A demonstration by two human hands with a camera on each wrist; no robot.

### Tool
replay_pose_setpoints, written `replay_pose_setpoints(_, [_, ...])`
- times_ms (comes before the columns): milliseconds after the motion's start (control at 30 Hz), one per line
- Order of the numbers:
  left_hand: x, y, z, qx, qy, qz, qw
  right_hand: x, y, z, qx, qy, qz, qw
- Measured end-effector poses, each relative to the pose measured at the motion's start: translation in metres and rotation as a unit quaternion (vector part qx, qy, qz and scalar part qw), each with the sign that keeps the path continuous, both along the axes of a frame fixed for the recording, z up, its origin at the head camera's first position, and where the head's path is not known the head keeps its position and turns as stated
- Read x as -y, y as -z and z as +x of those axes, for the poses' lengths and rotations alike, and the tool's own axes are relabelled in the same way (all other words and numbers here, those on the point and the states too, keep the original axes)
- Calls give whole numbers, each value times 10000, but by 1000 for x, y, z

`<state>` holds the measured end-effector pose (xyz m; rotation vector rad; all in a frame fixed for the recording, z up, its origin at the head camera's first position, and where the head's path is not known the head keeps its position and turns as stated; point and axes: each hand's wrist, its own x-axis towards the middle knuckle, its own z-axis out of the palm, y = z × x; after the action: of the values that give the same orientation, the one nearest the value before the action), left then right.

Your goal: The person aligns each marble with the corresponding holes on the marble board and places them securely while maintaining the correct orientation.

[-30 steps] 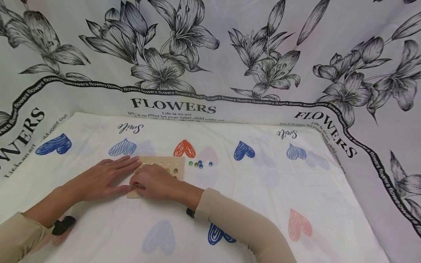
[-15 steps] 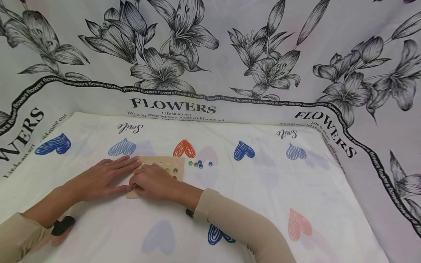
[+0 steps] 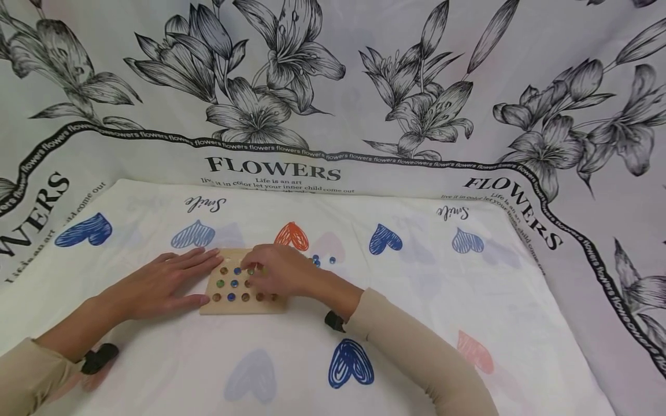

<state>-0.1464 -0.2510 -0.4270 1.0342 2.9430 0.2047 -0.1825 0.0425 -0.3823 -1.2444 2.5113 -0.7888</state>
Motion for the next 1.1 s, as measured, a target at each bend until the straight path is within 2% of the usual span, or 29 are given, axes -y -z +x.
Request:
replay_pose_setpoints(167, [-1, 1, 0, -117, 41, 78, 9999, -34, 7, -12, 149, 493, -210, 9985])
replay_pose_setpoints(333, [1, 1, 0, -34, -20, -4, 10000, -68, 17, -26, 52, 746, -461, 9961])
replay_pose_setpoints(533, [0, 0, 0, 13, -31, -36, 10000, -99, 28, -34, 217, 1045, -519, 9929])
replay_pose_setpoints(800, [-1, -2, 1, -28, 7, 16, 10000, -116, 32, -34, 475, 1266, -321, 9903])
replay_pose_setpoints(1100, [-1, 0, 0, -32, 23, 18, 10000, -127, 34, -34, 528, 1338, -21, 9896])
